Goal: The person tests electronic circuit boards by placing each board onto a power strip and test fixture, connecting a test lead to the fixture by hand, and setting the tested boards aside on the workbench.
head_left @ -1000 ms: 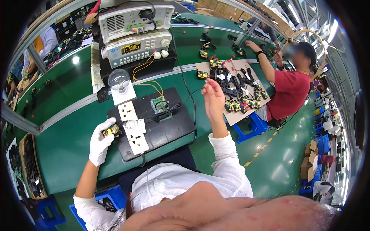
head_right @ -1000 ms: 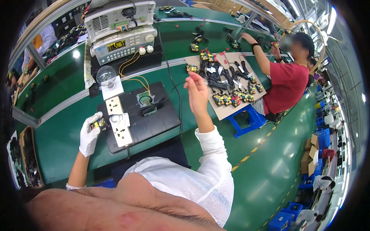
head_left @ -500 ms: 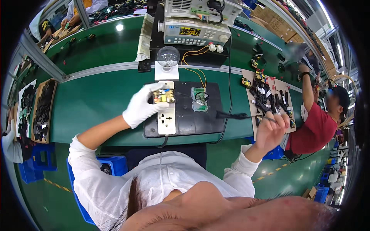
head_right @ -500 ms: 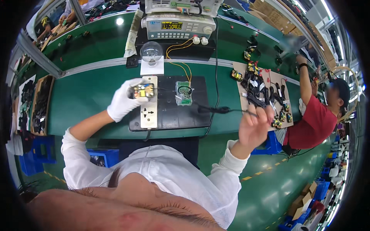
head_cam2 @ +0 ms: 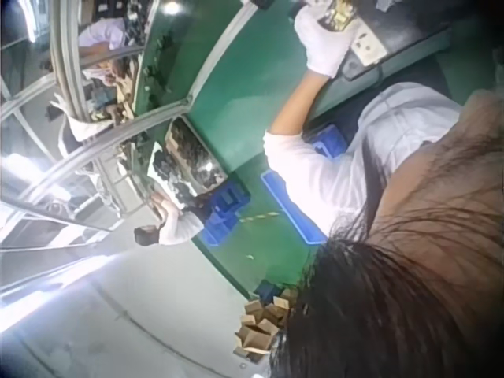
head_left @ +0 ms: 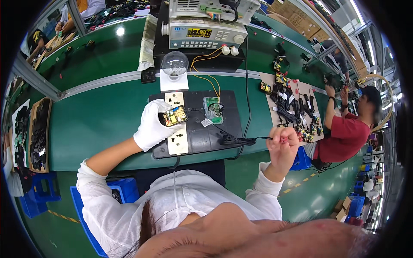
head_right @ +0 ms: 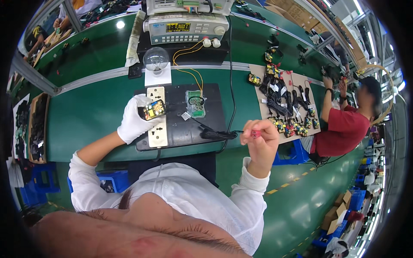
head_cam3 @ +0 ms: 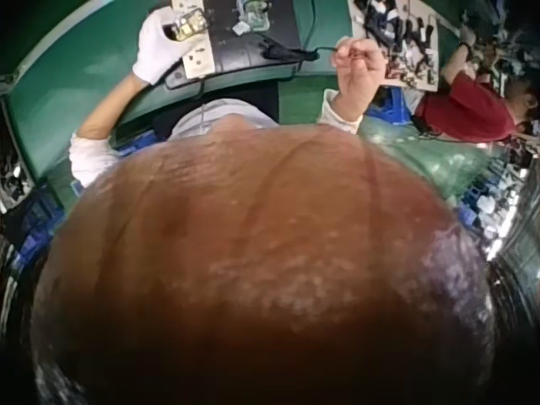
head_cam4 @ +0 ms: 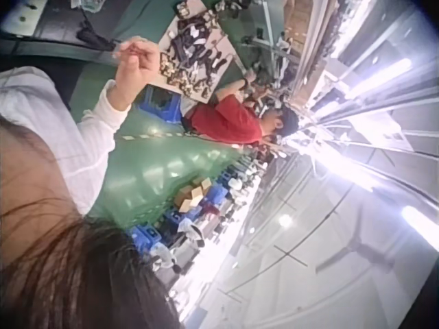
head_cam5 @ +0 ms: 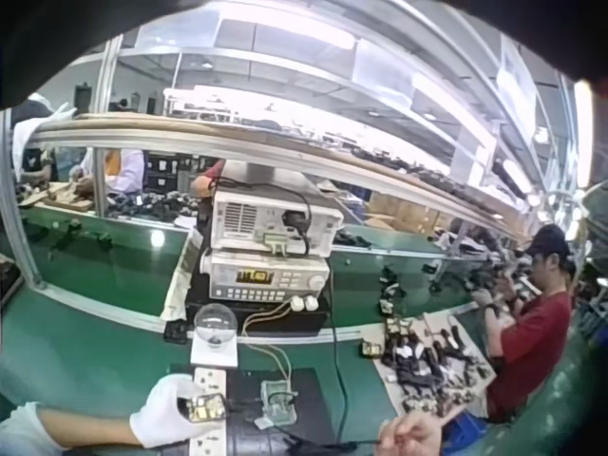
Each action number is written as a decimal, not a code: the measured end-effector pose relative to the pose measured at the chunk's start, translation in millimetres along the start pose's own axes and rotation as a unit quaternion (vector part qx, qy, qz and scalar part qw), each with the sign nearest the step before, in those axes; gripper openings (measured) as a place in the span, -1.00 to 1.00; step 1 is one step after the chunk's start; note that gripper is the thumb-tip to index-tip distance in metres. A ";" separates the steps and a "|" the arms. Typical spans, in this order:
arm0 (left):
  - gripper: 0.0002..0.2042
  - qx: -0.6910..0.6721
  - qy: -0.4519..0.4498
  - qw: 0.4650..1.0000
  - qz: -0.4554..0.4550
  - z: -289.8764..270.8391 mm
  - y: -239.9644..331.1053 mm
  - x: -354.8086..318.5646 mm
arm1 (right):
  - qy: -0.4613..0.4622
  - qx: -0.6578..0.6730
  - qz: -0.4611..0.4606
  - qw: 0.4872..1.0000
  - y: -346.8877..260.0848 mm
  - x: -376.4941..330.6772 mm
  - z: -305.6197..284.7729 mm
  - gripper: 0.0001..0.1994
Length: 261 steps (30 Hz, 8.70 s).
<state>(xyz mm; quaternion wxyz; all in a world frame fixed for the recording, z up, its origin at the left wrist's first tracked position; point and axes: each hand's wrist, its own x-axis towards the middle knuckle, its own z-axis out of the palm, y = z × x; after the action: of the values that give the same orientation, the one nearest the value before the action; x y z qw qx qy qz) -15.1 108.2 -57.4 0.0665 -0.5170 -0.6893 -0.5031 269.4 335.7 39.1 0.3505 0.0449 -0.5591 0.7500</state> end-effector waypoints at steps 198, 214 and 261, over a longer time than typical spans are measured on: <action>-0.50 0.031 -0.003 1.000 0.005 -8.6 11.2 4.7 | -0.197 -0.176 0.389 0.882 95.2 5.0 94.1 -0.64; -0.69 0.090 -0.137 0.962 0.219 -34.2 87.5 50.1 | 0.035 -0.094 0.069 0.993 132.4 -14.4 115.2 -0.19; -0.66 0.381 0.091 0.846 -0.361 -128.9 -316.1 114.9 | 0.234 -0.789 0.099 0.560 216.9 221.4 -167.1 -0.32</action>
<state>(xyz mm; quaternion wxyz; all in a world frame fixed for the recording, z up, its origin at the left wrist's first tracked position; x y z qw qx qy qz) -369.2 97.0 -122.1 0.1345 -0.1169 -0.9557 -0.2342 32.6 558.4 -96.3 0.2885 -0.4821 -0.8269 0.0242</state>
